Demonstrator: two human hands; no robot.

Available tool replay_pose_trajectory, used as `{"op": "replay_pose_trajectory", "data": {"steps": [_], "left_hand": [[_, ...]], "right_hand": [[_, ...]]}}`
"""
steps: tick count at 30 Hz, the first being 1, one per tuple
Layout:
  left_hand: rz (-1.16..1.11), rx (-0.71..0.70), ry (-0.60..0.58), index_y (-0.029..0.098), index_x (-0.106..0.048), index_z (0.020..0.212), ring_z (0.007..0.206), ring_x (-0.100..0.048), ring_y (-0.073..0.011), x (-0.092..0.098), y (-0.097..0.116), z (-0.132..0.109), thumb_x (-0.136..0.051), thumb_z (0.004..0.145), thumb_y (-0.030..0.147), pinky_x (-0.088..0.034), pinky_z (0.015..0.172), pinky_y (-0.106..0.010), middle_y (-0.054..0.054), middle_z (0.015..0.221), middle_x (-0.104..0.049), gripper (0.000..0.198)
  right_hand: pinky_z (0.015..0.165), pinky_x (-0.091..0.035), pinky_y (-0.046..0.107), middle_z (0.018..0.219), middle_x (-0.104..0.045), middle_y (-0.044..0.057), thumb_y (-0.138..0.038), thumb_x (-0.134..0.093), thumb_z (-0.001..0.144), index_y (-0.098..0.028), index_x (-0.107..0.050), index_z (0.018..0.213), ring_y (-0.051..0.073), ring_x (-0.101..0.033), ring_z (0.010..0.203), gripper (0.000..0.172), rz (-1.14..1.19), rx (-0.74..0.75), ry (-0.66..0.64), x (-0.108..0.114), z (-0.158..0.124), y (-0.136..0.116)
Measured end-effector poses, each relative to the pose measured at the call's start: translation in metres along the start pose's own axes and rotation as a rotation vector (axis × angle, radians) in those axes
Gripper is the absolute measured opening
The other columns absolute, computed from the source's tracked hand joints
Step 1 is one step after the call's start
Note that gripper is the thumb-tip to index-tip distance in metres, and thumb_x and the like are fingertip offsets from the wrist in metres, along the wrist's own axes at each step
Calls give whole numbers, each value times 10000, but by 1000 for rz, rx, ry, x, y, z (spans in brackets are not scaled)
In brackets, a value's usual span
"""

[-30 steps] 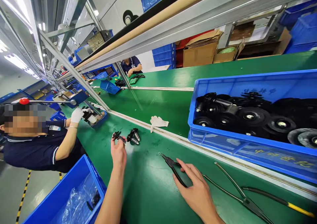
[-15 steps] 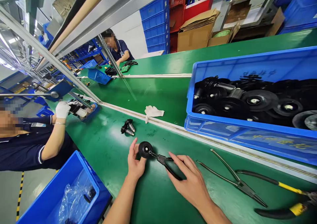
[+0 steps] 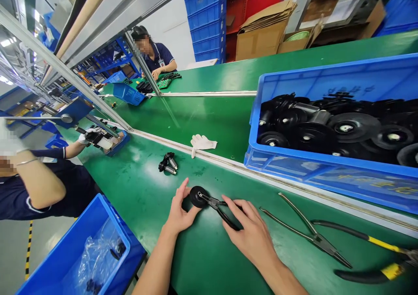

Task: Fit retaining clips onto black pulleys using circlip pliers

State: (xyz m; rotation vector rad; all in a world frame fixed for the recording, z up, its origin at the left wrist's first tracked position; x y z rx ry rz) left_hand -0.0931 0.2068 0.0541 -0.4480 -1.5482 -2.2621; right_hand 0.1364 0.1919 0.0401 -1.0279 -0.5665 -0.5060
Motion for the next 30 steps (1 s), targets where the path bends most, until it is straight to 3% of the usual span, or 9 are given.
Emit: {"op": "replay_pose_trajectory", "data": {"steps": [4,10,15,21,30], "left_hand": [[-14,-27,-61,245,-260,1651,1063,-735,-241,3,-3,0,-699,968,262,-499,1095,-494,-81,1090,-790,812],[46,-69,112,229,-304,1640,860,-735,-183,6,-4,0,-702,958,252,-521,1079,-452,1,851,-777,791],[58,-100,123,221,-289,1645,845,-747,-191,6,-1,2,-699,954,232,-564,1022,-433,6,812,-766,804],[77,-144,130,234,-293,1644,812,-749,-188,6,2,3,-690,952,215,-581,991,-422,20,792,-763,797],[118,-107,87,272,-286,1647,904,-764,-201,6,-3,-2,-661,959,173,-533,1072,-452,-5,891,-795,789]], "right_hand": [[771,-544,345,1103,-641,71,-206,-609,926,-325,-550,1492,245,-627,1001,581,21,20,8,1,1,-2],[790,-524,357,1094,-630,77,-185,-646,934,-320,-546,1502,237,-620,979,593,106,23,109,6,3,-3],[781,-513,353,1087,-628,79,-172,-654,931,-303,-550,1503,232,-609,960,595,88,64,92,6,3,-5],[760,-505,344,1076,-626,80,-176,-648,941,-299,-547,1507,227,-601,939,588,39,88,86,5,1,-5],[732,-485,346,1089,-625,91,-170,-651,945,-304,-509,1539,232,-581,912,626,-38,116,82,2,-1,-5]]}}
Point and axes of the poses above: each hand's wrist, its own z-axis towards the middle knuckle, its own x-axis out of the back of the hand, y = z × x, the point moved 4 cm from there along z, towards the middle knuckle
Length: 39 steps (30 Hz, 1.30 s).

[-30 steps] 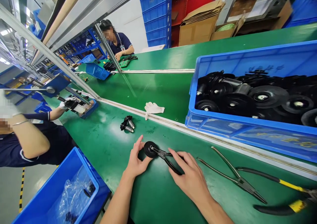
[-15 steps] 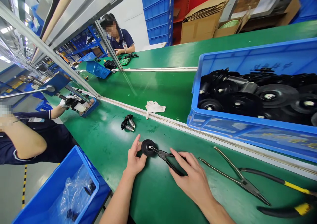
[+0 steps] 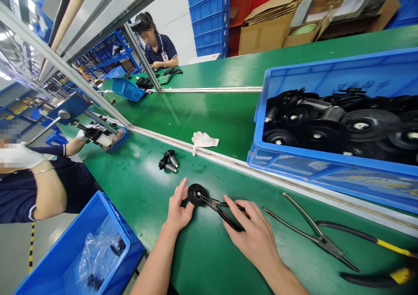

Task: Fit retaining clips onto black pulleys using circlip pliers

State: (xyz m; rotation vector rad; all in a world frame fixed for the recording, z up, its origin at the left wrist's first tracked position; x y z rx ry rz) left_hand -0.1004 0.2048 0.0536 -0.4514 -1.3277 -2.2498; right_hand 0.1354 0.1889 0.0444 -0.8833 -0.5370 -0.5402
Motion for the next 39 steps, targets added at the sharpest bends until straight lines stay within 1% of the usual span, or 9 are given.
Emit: {"op": "replay_pose_trajectory", "data": {"steps": [7,12,15,21,26,28,32,35,39], "left_hand": [[13,6,-18,247,-301,1647,897,-766,-199,2,-1,0,-658,967,185,-541,1077,-447,-28,925,-803,771],[-11,-2,-24,255,-381,1617,918,-772,-203,3,-1,0,-664,966,183,-626,929,-374,-55,985,-808,714],[4,-46,21,256,-489,1558,878,-779,-199,7,-1,1,-667,956,168,-653,856,-348,-80,1043,-813,633],[81,-156,92,238,-628,1440,796,-798,-202,12,3,3,-704,916,144,-663,860,-374,-88,1025,-831,538],[70,-225,121,229,-666,1390,912,-811,-241,12,5,5,-709,923,168,-664,877,-402,-121,1091,-826,473],[48,-232,126,238,-662,1393,908,-809,-233,12,5,6,-717,919,160,-664,875,-399,-107,1067,-831,483],[46,-227,144,240,-690,1352,868,-814,-221,12,2,6,-717,922,173,-675,881,-405,-79,1005,-840,436],[71,-166,134,225,-728,1297,932,-823,-246,12,-2,2,-720,921,195,-692,867,-383,-105,1068,-835,377],[46,-104,177,226,-729,1307,959,-820,-264,11,-5,-1,-766,880,183,-696,854,-351,-113,1100,-825,431]], "right_hand": [[739,-486,354,1088,-627,93,-182,-649,950,-293,-500,1545,231,-570,904,623,-45,6,-8,1,-1,0],[680,-470,328,1061,-627,88,-206,-617,965,-272,-532,1516,224,-586,884,561,-78,8,-47,1,-1,-2],[662,-453,314,1005,-628,68,-154,-590,950,-275,-555,1491,210,-595,858,556,-102,12,-58,0,-1,-5],[628,-418,285,905,-603,30,-95,-557,925,-282,-567,1476,168,-595,773,582,-81,23,-45,2,-3,-9],[581,-392,276,889,-581,27,-81,-526,927,-281,-566,1480,163,-569,738,589,-75,28,-65,1,-4,-7],[577,-399,272,901,-582,29,-70,-512,918,-285,-560,1485,162,-568,738,609,-62,24,-76,0,-4,-6],[569,-415,262,915,-589,31,-42,-473,887,-298,-554,1491,158,-571,731,661,-50,9,-112,-1,-5,-5],[575,-427,260,915,-597,31,-30,-459,866,-304,-561,1483,160,-590,738,683,-53,3,-117,-1,-4,-5],[549,-424,261,868,-598,15,-96,-513,898,-297,-580,1462,147,-607,690,603,-3,-16,-105,1,-3,-10]]}}
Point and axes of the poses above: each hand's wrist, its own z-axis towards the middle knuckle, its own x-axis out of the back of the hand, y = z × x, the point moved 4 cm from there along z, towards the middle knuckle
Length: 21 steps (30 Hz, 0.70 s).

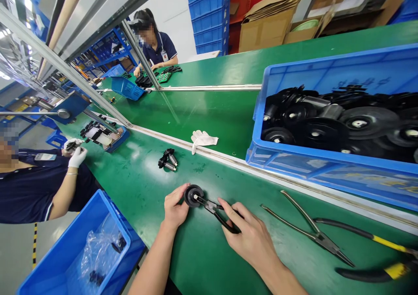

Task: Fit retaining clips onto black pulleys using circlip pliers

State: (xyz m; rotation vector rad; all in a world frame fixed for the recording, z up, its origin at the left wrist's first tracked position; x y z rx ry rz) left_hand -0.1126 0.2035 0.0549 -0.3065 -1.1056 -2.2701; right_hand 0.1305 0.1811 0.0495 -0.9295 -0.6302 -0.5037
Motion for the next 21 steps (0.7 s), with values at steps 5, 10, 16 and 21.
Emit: {"op": "replay_pose_trajectory", "data": {"steps": [5,10,16,21], "left_hand": [[15,74,113,218,-705,1339,877,-830,-251,1,3,0,-837,811,214,-702,815,-346,-80,1015,-842,544],[17,147,188,202,-725,1300,811,-830,-225,1,8,-2,-858,769,211,-695,806,-323,-65,999,-847,548],[-69,287,187,174,-755,1236,768,-828,-244,-5,1,-8,-875,741,355,-702,734,-328,-84,955,-848,540],[-53,316,189,173,-775,1196,755,-827,-244,-8,-2,-10,-873,737,424,-706,729,-323,-84,939,-849,533]], "right_hand": [[565,-456,282,895,-635,21,-217,-568,943,-282,-588,1450,148,-622,642,512,26,-62,40,-4,-3,-15],[574,-480,287,910,-649,41,-330,-652,969,-226,-559,1472,163,-662,678,522,28,-64,94,-10,-7,-31],[563,-470,285,876,-643,38,-325,-682,959,-233,-571,1455,157,-635,644,517,15,-27,119,-11,-8,-28],[554,-483,280,871,-637,36,-334,-693,948,-239,-572,1464,157,-635,646,539,16,-36,128,-9,-7,-26]]}}
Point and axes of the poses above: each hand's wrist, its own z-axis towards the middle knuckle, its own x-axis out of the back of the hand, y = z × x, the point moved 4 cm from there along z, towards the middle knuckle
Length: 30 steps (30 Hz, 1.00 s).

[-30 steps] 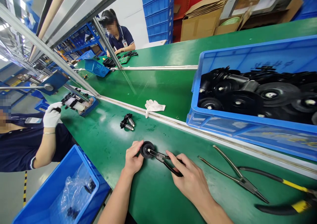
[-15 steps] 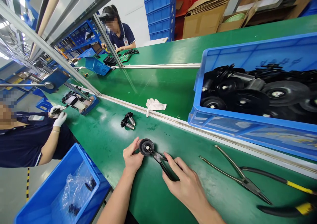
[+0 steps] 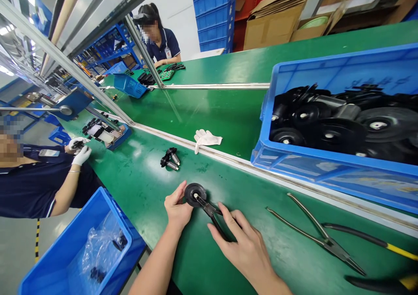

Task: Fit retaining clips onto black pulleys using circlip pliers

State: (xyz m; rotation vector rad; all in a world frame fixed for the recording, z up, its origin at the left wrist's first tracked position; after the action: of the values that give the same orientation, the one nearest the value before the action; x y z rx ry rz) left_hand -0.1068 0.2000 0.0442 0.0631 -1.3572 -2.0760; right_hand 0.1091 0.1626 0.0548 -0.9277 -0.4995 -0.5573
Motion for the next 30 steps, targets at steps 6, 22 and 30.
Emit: {"op": "replay_pose_trajectory", "data": {"steps": [6,22,30], "left_hand": [[43,-74,30,183,-779,1189,783,-830,-250,0,4,1,-848,782,382,-712,733,-327,-87,972,-847,458],[-5,-155,-42,205,-756,1260,856,-831,-249,-2,10,2,-838,778,159,-703,800,-326,-97,1046,-838,492],[-1,-160,-50,220,-751,1272,850,-831,-236,-3,13,3,-822,790,177,-702,795,-316,-78,1039,-840,489]], "right_hand": [[634,-536,281,897,-608,43,-220,-699,933,-258,-526,1516,163,-627,719,609,263,-42,21,6,3,-1],[647,-525,240,888,-587,22,-115,-659,912,-271,-571,1484,122,-592,686,600,342,-70,-6,1,3,6],[626,-499,234,866,-563,13,-122,-666,904,-265,-574,1480,119,-558,658,601,331,-63,13,1,3,7]]}}
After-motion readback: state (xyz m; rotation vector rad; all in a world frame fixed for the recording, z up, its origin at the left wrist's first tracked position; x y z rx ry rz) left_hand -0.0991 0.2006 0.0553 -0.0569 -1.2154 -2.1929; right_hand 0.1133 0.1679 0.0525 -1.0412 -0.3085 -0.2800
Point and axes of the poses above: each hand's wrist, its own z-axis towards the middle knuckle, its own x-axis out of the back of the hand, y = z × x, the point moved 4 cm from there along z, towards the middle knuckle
